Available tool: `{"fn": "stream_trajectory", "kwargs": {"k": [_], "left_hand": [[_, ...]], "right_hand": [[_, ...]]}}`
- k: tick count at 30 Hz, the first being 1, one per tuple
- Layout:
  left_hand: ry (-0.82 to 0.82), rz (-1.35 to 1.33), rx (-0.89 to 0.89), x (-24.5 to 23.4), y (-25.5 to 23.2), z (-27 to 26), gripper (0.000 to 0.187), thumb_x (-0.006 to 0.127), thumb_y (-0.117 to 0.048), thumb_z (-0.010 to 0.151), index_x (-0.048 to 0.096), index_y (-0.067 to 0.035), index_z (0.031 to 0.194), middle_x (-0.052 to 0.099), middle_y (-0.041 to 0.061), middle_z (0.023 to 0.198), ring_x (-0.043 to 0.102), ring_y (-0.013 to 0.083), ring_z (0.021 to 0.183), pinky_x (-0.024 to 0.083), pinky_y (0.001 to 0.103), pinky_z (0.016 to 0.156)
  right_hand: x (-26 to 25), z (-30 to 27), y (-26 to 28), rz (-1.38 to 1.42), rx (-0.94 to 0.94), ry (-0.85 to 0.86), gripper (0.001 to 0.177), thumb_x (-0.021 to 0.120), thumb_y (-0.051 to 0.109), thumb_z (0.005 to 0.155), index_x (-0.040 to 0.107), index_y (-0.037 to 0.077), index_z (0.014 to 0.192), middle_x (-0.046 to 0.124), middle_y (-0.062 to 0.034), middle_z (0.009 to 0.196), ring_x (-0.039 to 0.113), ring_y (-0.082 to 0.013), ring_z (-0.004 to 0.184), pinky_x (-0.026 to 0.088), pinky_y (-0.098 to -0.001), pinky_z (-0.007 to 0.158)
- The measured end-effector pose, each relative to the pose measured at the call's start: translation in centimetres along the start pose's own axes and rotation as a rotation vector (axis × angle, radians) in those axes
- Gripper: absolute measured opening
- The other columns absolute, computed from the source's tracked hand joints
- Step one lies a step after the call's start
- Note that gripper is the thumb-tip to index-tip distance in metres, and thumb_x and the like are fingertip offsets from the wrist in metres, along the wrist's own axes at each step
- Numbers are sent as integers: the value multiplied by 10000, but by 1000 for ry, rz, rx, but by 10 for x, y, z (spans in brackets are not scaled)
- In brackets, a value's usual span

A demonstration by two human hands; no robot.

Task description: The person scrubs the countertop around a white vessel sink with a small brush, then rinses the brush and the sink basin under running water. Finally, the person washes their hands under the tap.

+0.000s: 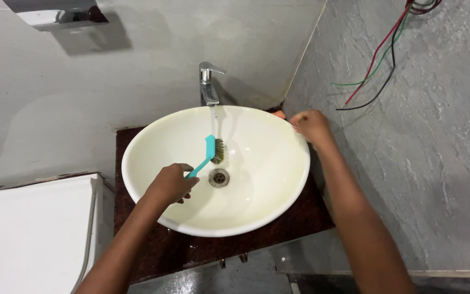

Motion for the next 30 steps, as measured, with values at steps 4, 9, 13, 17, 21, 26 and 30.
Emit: {"fn": "stream_trajectory", "kwargs": {"k": [4, 9, 13, 17, 21, 26, 30], "left_hand": [[-15, 30, -16, -3, 6, -2, 427, 665, -197, 949, 629, -16, 1334, 772, 162, 835, 760, 214, 683, 617, 350, 595], [-1, 74, -46, -4, 15, -3, 403, 694, -210, 934, 677, -21, 1288, 776, 154, 826, 761, 203, 666, 613, 341, 596], [25, 85, -99, -9, 24, 0, 389, 688, -215, 943, 682, -31, 1286, 784, 162, 824, 758, 213, 653, 608, 341, 594], [17, 43, -111, -10, 29, -1, 394, 675, -204, 952, 669, -29, 1305, 784, 159, 834, 759, 205, 656, 614, 330, 588], [16, -36, -123, 0, 32, -6, 403, 633, -194, 968, 630, -17, 1330, 779, 155, 833, 752, 205, 656, 624, 335, 595], [-15, -153, -74, 6, 28, -19, 376, 599, -178, 967, 640, 45, 1267, 760, 174, 810, 738, 210, 646, 614, 355, 598], [-5, -160, -105, 5, 27, -19, 358, 577, -174, 978, 643, 58, 1242, 756, 164, 799, 740, 216, 647, 611, 350, 616]], "right_hand": [[97, 18, 6, 421, 128, 127, 164, 631, 99, 974, 753, 2, 1025, 733, -95, 926, 688, -169, 807, 596, -303, 779], [251, 22, 15, 1311, 482, 351, 231, 510, 74, 1017, 631, -56, 1166, 638, -141, 1038, 662, -247, 952, 588, -388, 957], [299, 40, 14, 1693, 681, 298, 219, 470, 122, 1037, 578, -46, 1124, 644, -148, 1024, 673, -282, 942, 593, -382, 911], [322, 68, 14, 1870, 711, 268, 150, 461, 96, 1050, 556, -18, 1065, 628, -159, 959, 658, -269, 835, 597, -386, 800], [335, 72, 30, 1888, 699, 552, 141, 445, 76, 1013, 537, -26, 982, 602, -158, 861, 606, -257, 706, 574, -374, 666], [348, 28, 106, 1706, 816, 717, 118, 505, 35, 1077, 541, -77, 1068, 628, -210, 965, 661, -279, 820, 613, -344, 743], [365, 5, 194, 1440, 622, 879, 289, 446, 9, 1021, 487, -147, 1260, 594, -289, 1236, 632, -369, 1189, 525, -407, 1022]]}}
Point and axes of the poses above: each hand's wrist, its own z-axis towards the middle knuckle, its own x-axis out of the palm, y = z × x, the point moved 7 cm from there along z, towards the middle knuckle
